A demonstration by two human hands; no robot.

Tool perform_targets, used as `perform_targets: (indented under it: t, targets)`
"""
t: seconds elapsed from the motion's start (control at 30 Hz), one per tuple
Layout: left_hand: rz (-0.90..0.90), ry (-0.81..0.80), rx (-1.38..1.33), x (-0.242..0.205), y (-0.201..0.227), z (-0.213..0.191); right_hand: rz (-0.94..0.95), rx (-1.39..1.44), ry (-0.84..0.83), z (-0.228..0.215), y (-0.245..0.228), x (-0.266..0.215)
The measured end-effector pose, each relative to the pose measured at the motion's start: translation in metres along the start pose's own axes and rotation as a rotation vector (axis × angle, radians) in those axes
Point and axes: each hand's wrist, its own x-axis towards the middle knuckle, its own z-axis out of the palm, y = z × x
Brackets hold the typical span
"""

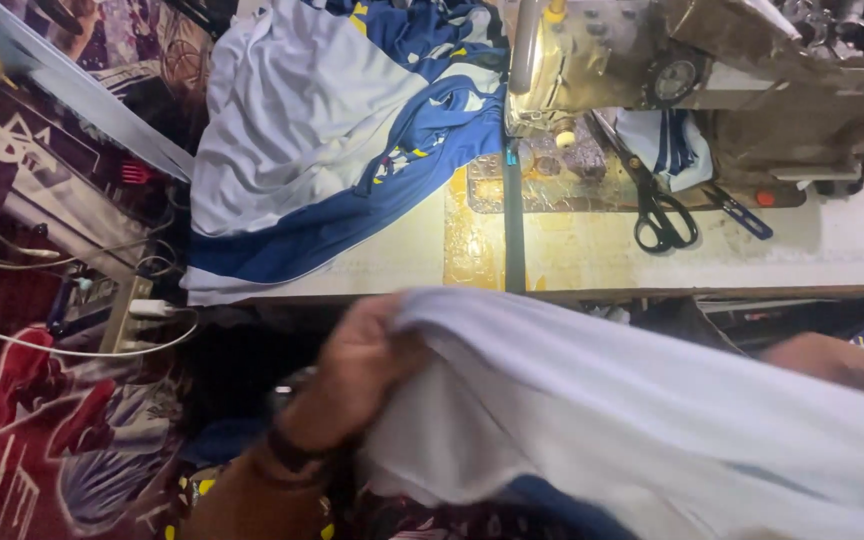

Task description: Using an industrial sewing machine to assemble and sew seams on sports jerseys.

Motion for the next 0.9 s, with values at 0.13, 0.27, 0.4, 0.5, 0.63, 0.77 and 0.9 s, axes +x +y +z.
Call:
perform_targets:
  t: [0.13,0.27,0.4,0.5,0.63,0.77,0.9]
  targets:
    - [0.051,0.389,0.322,0.024,0.048,-0.067,0.061,0.075,0.089,0.117,-0.195,0.076]
    - [0.645,0.364,1.323,0.092,0.096,-0.176,-0.076,0.145,0.086,0.253,-0.391,0.135]
    - [0.663,0.439,1.715,0.072,0.025,-0.174,-0.200,0.196,0.061,0.276,-0.347,0.211]
    - [0.260,0.411,1.521,0.039,-0.024,-0.188,-0.377,-0.080,0.089,0.261,-0.293,0.246]
    - [0.396,0.648,1.525,-0.002,-0.039,-0.158,-0.161,-0.119,0.138,0.267,-0.286,0.220]
    - [0.550,0.607,1.432,0.024,-0.034,-0.113,-0.107,-0.514,0.130,0.269,-0.289,0.223]
    - [0.621,0.442,1.380,0.074,-0.041,-0.060,-0.334,-0.553,0.169,0.292,-0.265,0.259]
